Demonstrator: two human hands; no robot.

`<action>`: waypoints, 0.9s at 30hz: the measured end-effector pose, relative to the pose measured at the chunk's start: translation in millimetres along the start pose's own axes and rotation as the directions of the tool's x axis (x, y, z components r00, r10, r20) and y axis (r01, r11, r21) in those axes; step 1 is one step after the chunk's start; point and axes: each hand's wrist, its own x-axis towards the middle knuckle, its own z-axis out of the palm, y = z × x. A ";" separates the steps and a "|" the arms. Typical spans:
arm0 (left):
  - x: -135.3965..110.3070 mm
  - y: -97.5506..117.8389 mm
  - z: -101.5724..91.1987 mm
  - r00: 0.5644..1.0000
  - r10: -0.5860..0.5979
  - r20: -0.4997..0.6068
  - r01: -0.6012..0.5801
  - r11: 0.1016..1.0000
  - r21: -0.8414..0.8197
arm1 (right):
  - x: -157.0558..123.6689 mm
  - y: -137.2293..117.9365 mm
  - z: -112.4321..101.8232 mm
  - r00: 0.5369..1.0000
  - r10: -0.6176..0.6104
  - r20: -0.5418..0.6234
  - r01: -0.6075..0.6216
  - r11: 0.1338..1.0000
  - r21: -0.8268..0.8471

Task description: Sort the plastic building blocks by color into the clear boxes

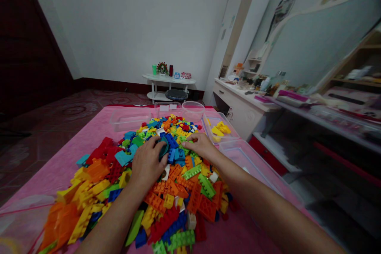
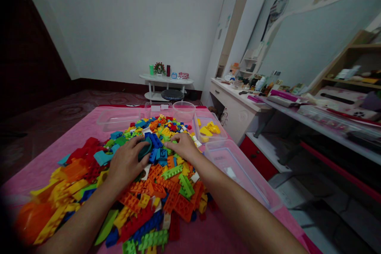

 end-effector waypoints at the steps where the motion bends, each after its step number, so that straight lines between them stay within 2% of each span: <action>1: -0.1 -0.2 0.1 1.000 0.003 -0.001 -0.003 1.000 0.001 | -2.6 0.1 -8.1 1.000 0.010 -0.026 -0.009 1.000 0.022; 6: -0.9 -2.1 1.9 1.000 0.003 0.013 -0.003 1.000 0.013 | -25.0 15.4 -69.0 0.982 0.174 -0.074 -0.159 0.972 0.174; 8: -0.9 -2.8 2.8 1.000 0.002 0.017 -0.002 1.000 0.021 | -37.9 29.4 -94.2 0.966 0.243 -0.092 -0.231 0.966 0.119; 11: -0.5 -3.3 3.6 1.000 0.013 0.013 -0.014 0.999 0.033 | -58.4 54.1 -123.2 0.957 0.279 -0.078 -0.279 0.960 0.014; 15: -0.1 -3.1 3.4 1.000 0.029 0.006 -0.029 0.999 0.039 | -78.5 79.9 -142.9 0.957 0.290 0.000 -0.287 0.948 -0.139; 18: -0.3 -3.2 3.4 1.000 0.029 0.000 -0.029 0.999 0.043 | -84.5 76.9 -143.9 0.962 0.270 -0.038 -0.269 0.921 -0.281; 21: -0.5 -3.5 3.7 1.000 0.026 -0.001 -0.026 0.999 0.044 | -85.0 46.5 -128.4 0.987 0.128 -0.093 -0.157 0.861 -0.484; 22: -0.5 -3.6 3.7 1.000 0.026 -0.002 -0.026 0.999 0.044 | -84.9 32.1 -119.3 0.997 0.060 -0.047 -0.076 0.857 -0.509; 24: -0.3 -3.5 3.6 1.000 0.029 -0.003 -0.029 0.999 0.045 | -85.2 2.3 -96.7 0.990 -0.083 0.112 0.124 0.888 -0.443; 25: -0.2 -3.4 3.5 1.000 0.031 -0.003 -0.031 0.999 0.045 | -85.7 -11.1 -84.4 0.973 -0.132 0.188 0.199 0.892 -0.406; 27: 0.1 -3.2 3.4 0.999 0.034 -0.002 -0.034 0.999 0.042 | -87.0 -31.4 -60.5 0.909 -0.241 0.339 0.368 0.847 -0.383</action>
